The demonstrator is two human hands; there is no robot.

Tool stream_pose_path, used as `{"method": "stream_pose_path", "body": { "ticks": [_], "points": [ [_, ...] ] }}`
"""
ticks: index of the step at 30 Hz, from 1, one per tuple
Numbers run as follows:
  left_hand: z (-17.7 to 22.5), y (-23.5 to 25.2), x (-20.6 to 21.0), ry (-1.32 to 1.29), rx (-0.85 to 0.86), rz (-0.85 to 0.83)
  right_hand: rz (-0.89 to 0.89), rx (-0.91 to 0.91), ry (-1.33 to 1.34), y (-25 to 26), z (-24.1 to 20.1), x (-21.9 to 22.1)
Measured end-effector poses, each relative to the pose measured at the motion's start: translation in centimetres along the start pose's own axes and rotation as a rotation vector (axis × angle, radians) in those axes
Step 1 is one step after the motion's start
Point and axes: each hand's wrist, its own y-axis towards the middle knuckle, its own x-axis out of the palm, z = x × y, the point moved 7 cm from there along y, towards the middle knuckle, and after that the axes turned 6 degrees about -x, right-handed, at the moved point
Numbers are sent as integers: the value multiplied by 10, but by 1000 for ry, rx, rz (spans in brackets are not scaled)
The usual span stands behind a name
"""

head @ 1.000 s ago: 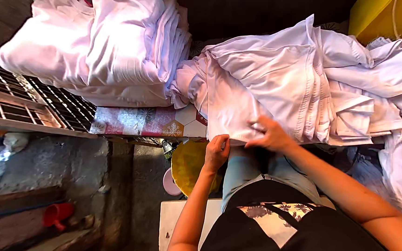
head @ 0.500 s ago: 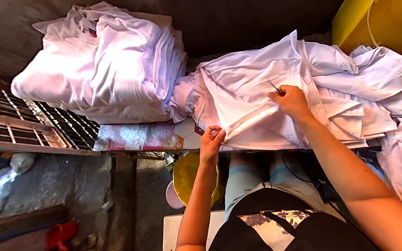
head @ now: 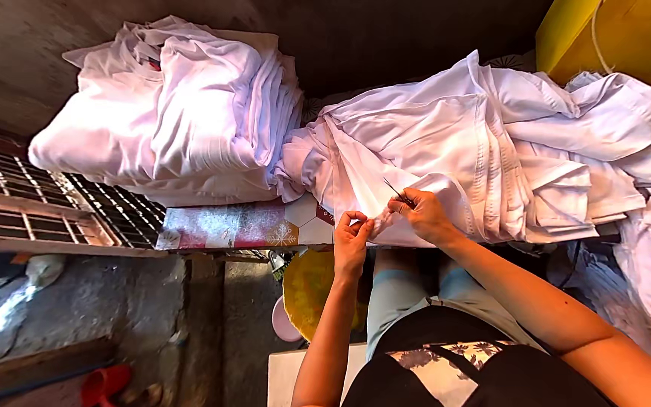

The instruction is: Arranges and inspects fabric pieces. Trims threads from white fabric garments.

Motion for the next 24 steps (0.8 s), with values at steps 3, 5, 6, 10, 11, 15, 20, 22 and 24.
{"method": "stream_pose_path", "body": {
  "ticks": [3,5,6,10,11,15,20,22,24],
  "points": [
    [1,-2,3,1,-2,8,-28,-164,-92,-7,-9,6],
    [0,-2,5,22,13,7,-8,-231,-174,-10,-14,10],
    [0,-2,5,37,25,6,-13,-205,-184,-10,-14,10],
    [1,-3,5,154,93,-1,-57,-220,-281,-10,-18,13],
    [2,-4,6,184,103,-1,-52,-271,-330,-12,-21,14],
    [1,-6,4,215,86,-9,-112,-330,-460,-16,-25,20],
    [0,-11,-1,261,104,-46,-381,40,-218,-3,-14,15],
    [0,-11,-3,221,104,-39,-393,111,-124,5,-13,11],
    [-2,-11,-5,168,89,-15,-347,89,-128,9,-16,8]
  ]
}}
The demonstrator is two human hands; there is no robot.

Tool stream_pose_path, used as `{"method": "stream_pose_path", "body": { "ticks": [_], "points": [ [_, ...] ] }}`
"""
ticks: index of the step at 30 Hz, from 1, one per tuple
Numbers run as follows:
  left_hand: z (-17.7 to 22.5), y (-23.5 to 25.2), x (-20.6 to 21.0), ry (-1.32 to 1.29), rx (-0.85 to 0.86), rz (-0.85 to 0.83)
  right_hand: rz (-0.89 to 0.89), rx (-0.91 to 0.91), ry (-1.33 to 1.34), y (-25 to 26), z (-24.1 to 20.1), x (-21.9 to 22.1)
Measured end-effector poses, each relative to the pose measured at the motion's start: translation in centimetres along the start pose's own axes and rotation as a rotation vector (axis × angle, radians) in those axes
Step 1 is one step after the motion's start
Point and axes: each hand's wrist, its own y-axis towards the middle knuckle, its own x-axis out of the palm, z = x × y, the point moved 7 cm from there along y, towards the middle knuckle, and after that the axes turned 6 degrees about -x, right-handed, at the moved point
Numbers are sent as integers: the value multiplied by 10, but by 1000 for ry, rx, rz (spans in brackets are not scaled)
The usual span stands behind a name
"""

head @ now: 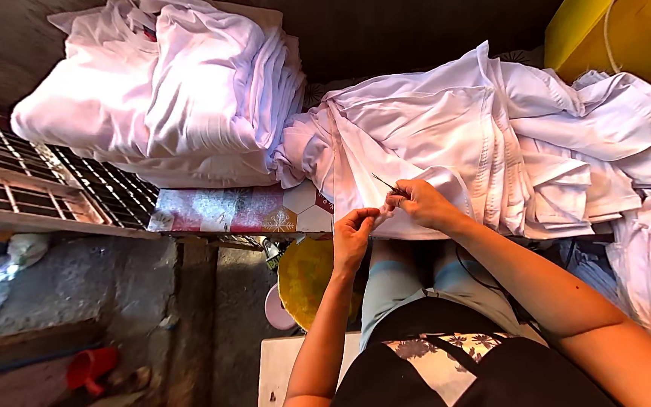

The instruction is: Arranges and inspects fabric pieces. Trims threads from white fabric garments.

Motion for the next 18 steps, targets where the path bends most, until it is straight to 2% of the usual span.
{"method": "stream_pose_path", "body": {
  "ticks": [4,10,13,18],
  "points": [
    [-3,0,1,-62,-29,22,59,-119,-153,-5,-1,11],
    [-4,0,0,-59,-26,21,54,-21,-54,-3,-2,4],
    [-6,2,-1,-88,-30,29,117,-143,-101,-2,-2,-1],
    [-4,2,4,-48,-12,9,50,-237,-74,0,7,16]
  ]
}}
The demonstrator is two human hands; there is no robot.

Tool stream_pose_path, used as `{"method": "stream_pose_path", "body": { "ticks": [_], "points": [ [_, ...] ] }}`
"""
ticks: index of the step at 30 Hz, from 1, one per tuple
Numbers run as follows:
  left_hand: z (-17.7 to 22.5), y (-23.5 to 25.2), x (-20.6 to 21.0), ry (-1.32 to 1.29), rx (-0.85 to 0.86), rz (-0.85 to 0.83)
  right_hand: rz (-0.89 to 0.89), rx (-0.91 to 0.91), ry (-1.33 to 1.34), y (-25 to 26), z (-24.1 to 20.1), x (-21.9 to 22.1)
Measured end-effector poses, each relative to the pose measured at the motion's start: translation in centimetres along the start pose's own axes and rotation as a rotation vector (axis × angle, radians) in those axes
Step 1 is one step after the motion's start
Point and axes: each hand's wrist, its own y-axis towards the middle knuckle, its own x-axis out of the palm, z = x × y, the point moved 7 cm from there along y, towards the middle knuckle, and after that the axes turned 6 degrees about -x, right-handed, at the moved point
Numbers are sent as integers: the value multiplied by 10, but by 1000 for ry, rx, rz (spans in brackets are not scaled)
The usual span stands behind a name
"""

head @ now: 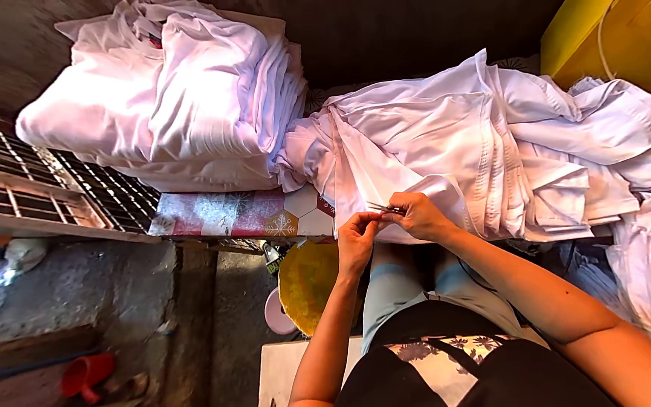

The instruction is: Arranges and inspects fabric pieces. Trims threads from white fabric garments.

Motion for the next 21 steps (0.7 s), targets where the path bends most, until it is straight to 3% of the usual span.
{"method": "stream_pose_path", "body": {
  "ticks": [4,10,18,21],
  "points": [
    [-2,0,0,34,9,-5,-22,126,109,-2,10,-2],
    [-1,4,3,256,37,58,14,110,42,0,-4,-5],
    [-5,5,2,66,-95,65,71,-242,-103,-12,6,-3],
    [-7,5,2,56,-101,51,28,-286,-190,-11,2,0]
  ]
}}
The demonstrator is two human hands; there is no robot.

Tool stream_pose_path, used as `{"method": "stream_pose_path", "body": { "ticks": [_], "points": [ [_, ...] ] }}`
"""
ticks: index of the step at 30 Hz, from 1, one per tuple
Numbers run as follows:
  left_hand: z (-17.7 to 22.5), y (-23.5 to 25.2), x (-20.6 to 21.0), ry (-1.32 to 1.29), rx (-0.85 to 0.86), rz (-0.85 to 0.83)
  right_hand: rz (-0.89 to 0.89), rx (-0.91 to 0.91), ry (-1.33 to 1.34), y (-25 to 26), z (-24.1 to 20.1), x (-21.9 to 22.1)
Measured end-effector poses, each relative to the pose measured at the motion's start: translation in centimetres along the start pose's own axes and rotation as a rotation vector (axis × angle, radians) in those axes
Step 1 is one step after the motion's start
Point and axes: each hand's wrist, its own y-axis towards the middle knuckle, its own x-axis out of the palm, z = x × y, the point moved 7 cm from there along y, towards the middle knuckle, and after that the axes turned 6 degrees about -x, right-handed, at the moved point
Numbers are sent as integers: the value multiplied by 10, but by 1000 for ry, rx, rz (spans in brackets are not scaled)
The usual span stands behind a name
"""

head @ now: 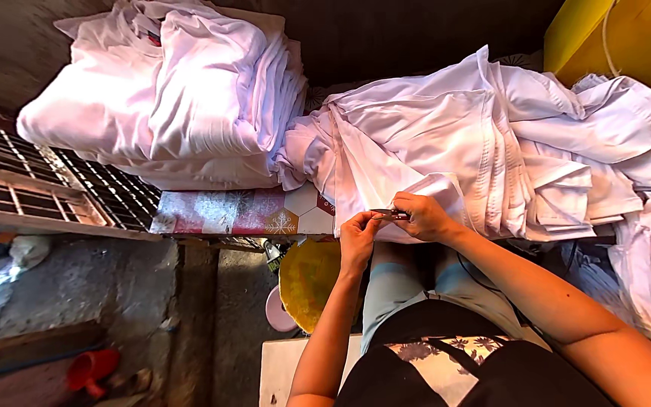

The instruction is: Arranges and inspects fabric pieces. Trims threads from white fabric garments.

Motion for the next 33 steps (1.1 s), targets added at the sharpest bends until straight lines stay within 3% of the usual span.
{"method": "stream_pose_path", "body": {
  "ticks": [9,14,19,30,33],
  "points": [
    [6,-2,3,204,170,-24,-134,-39,-34,18,-10,0],
    [8,1,5,317,277,-15,-5,295,98,0,10,-20],
    [16,-2,5,362,329,20,-91,410,-11,-29,4,-24],
    [25,-5,12,445,477,12,-44,325,-114,-27,2,-21],
    [25,-5,13,441,478,-2,51,273,-107,-29,4,-27]
  ]
}}
